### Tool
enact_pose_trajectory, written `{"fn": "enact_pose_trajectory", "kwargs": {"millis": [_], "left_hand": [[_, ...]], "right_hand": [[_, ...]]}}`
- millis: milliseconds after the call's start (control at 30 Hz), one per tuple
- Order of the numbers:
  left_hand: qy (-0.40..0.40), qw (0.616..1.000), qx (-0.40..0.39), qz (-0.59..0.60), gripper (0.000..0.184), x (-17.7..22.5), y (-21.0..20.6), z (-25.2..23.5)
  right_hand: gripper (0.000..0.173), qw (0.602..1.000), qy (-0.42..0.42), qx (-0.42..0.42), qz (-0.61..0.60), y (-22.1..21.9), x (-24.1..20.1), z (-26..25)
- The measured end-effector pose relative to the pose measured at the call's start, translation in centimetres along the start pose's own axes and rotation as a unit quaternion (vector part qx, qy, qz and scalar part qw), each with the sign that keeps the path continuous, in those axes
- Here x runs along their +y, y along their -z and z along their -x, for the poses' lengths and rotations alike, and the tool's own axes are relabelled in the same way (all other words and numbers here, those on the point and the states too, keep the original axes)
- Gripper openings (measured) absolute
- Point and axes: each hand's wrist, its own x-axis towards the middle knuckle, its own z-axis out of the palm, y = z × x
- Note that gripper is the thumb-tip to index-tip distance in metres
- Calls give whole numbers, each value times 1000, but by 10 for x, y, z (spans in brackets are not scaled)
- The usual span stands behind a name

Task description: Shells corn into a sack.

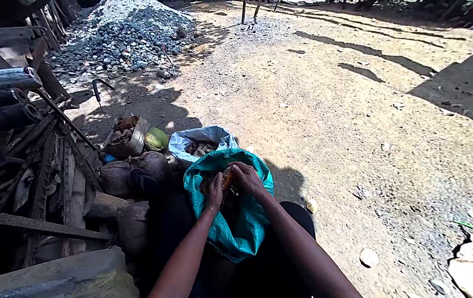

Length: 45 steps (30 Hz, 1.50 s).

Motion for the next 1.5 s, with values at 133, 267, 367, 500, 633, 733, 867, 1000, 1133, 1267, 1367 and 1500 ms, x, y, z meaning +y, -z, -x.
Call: {"fn": "enact_pose_trajectory", "kwargs": {"millis": [133,267,367,500,633,733,867,1000,1133,1267,1367,1500], "left_hand": [[-5,999,1,42,35,-4,2,-4],[-20,998,-20,61,29,-5,2,-6],[-15,998,-33,56,29,-4,2,-6],[-15,997,-52,55,31,-5,3,-5],[20,993,-30,110,36,2,1,-2],[43,991,8,126,39,3,0,-3],[78,983,34,162,32,1,6,-2],[76,989,23,121,37,5,4,-2],[51,997,19,51,42,-1,-4,-2],[87,995,33,35,47,-1,-7,-1],[133,986,22,102,36,1,-5,-6],[148,969,-35,193,31,0,4,-8]], "right_hand": [[35,1000,10,-6,-5,-6,0,-1],[35,999,14,3,-30,-4,5,-3],[35,999,3,9,-50,-3,5,-3],[36,997,-15,14,-74,-2,5,-2],[36,996,-11,0,-84,-1,-1,0],[36,997,-1,-9,-78,-4,2,-2],[36,997,10,-33,-66,-18,10,-7],[39,997,47,-53,-12,-12,5,-4],[38,999,-5,-32,1,-7,3,-2],[38,999,-21,-34,15,-10,4,-2],[37,999,-11,-44,28,-10,3,-1],[37,999,-3,-44,20,-11,5,-2]]}}
